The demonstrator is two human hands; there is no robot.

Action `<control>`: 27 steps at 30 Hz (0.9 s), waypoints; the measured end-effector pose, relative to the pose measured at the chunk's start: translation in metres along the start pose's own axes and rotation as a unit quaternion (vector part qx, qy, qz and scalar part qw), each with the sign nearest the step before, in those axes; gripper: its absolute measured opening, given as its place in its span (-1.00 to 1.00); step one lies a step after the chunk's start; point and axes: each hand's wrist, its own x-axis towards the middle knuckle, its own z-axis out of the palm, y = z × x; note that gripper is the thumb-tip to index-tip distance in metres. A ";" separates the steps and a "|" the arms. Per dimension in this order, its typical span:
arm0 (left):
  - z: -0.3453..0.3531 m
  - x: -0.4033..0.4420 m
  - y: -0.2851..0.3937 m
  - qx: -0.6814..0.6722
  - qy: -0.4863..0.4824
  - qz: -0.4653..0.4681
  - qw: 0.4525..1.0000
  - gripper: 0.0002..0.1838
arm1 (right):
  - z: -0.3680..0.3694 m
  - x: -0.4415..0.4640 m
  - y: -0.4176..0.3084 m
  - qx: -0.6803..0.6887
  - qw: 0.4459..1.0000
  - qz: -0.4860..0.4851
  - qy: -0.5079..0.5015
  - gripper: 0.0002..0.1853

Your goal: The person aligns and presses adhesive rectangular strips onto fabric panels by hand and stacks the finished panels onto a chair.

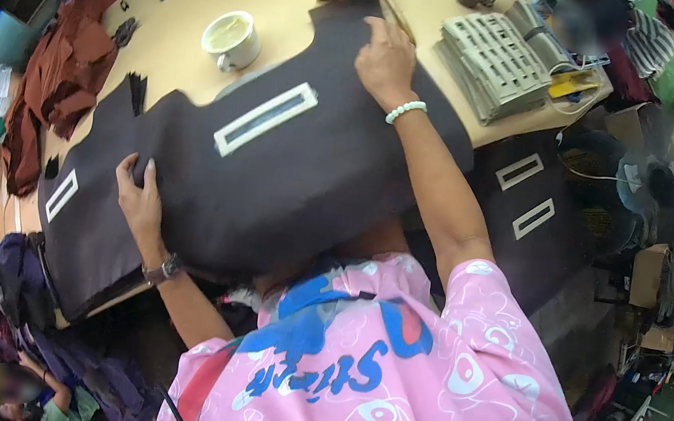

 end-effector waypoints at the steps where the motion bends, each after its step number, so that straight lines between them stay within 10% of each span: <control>1: 0.003 0.004 -0.008 -0.016 0.004 0.021 1.000 -0.59 | 0.002 0.006 0.013 -0.080 0.997 0.014 0.018 -0.56; 7: 0.008 0.017 -0.016 -0.129 -0.094 0.152 0.975 -0.47 | 0.019 0.012 0.033 -0.221 0.973 0.067 -0.008 -0.47; 10: -0.005 0.025 -0.013 -0.120 -0.230 0.033 0.965 -0.50 | 0.017 0.017 0.031 -0.184 0.977 0.103 -0.043 -0.53; 17: -0.011 0.026 -0.003 -0.235 -0.117 0.000 0.965 -0.58 | 0.004 0.022 0.032 0.112 0.985 0.125 0.036 -0.61; 23: -0.017 0.022 -0.009 -0.209 -0.131 0.027 0.969 -0.49 | -0.014 0.030 0.028 0.121 0.945 0.261 -0.157 -0.02; 27: -0.017 0.018 -0.001 -0.205 -0.109 0.063 0.971 -0.49 | -0.010 0.027 0.027 0.261 0.918 0.225 -0.198 -0.30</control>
